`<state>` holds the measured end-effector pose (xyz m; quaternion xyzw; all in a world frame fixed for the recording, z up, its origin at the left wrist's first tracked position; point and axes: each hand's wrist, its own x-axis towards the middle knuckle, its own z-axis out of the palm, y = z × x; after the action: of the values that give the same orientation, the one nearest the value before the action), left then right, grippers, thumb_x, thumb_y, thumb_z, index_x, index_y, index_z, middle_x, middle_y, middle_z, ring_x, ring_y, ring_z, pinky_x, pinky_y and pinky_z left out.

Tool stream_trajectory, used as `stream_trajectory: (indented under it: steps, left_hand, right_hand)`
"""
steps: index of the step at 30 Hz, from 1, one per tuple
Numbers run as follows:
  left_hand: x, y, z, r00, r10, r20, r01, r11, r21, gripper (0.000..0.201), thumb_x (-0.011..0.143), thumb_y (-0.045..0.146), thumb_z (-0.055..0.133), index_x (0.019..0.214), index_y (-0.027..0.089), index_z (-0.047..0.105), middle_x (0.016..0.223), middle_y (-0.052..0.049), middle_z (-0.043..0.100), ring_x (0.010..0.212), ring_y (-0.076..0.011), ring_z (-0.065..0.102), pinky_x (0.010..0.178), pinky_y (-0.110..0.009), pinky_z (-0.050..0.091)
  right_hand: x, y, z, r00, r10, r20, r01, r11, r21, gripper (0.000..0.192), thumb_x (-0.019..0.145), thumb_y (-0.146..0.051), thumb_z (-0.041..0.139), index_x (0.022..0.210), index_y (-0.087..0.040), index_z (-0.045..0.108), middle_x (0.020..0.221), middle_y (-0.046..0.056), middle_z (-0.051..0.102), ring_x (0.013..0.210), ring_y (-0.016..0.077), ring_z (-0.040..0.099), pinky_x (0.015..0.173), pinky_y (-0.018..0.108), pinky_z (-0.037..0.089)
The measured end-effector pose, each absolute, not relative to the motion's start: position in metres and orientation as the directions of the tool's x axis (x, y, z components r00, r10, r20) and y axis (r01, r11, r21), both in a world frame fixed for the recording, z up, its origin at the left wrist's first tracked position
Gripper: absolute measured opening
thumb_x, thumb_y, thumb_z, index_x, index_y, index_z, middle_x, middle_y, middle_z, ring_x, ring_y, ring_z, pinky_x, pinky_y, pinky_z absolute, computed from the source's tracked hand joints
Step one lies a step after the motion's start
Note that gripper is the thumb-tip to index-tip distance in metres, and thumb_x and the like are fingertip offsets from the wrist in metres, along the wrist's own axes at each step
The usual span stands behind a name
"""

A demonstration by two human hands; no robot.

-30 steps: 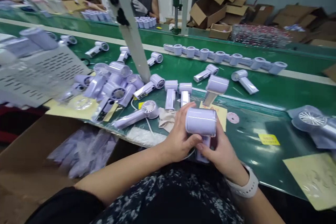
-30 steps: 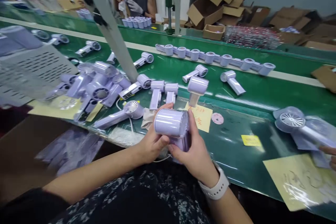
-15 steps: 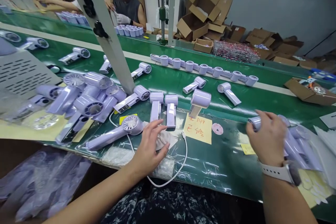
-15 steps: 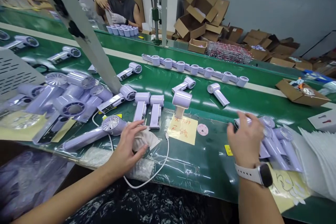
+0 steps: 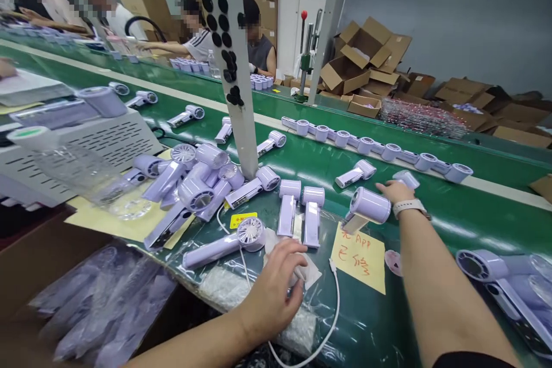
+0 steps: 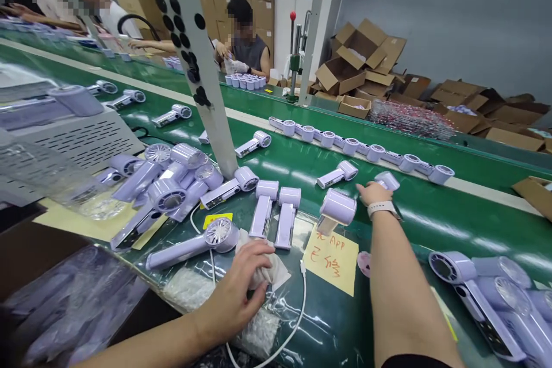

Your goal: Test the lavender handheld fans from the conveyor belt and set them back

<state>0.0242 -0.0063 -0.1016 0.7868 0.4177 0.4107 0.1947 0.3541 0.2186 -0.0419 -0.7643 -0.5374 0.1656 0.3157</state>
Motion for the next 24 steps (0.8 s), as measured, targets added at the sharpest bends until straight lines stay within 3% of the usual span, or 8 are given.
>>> stream_trajectory:
  steps: [3,8,17,24]
  left_hand:
    - [0.025,-0.003,-0.104,0.369,0.813,0.451,0.481,-0.582,0.656,0.048,0.076,0.000,0.048,0.117,0.025,0.049,0.133,-0.012,0.060,0.134,-0.0278,0.052,0.114,-0.056,0.047]
    - [0.026,-0.001,-0.106,0.358,0.833,0.421,0.481,-0.551,0.682,0.048,0.076,0.001,0.048,0.117,0.026,0.050,0.135,-0.011,0.059,0.135,-0.0285,0.050,0.114,-0.057,0.046]
    - [0.026,0.001,-0.101,0.261,0.885,0.387,0.511,-0.466,0.722,0.036,0.082,0.004,0.051,0.111,0.026,0.052,0.133,-0.010,0.059,0.131,-0.0280,0.052,0.113,-0.054,0.045]
    - [0.024,0.000,-0.101,0.247,0.895,0.372,0.497,-0.446,0.744,0.028,0.084,0.008,0.052,0.105,0.026,0.054,0.133,-0.009,0.059,0.130,-0.0281,0.052,0.112,-0.055,0.044]
  right_hand:
    - [0.317,0.239,-0.054,0.510,0.860,-0.026,0.744,-0.456,-0.488,0.037,0.101,-0.037,0.067,0.133,-0.018,0.063,0.137,0.012,0.063,0.117,0.0274,0.066,0.098,0.050,0.057]
    - [0.280,0.256,-0.069,0.614,0.788,-0.043,0.738,-0.592,-0.324,0.043,0.100,-0.040,0.067,0.136,-0.018,0.061,0.144,0.013,0.058,0.126,0.0308,0.061,0.105,0.055,0.052]
    - [0.304,0.239,-0.059,0.536,0.840,-0.087,0.817,-0.542,-0.195,0.039,0.100,-0.037,0.067,0.134,-0.018,0.062,0.137,0.012,0.063,0.117,0.0275,0.066,0.097,0.050,0.058]
    - [0.353,0.161,-0.052,0.493,0.870,-0.022,0.843,-0.484,-0.236,0.036,0.100,-0.037,0.067,0.131,-0.018,0.064,0.135,0.012,0.064,0.116,0.0268,0.066,0.097,0.049,0.057]
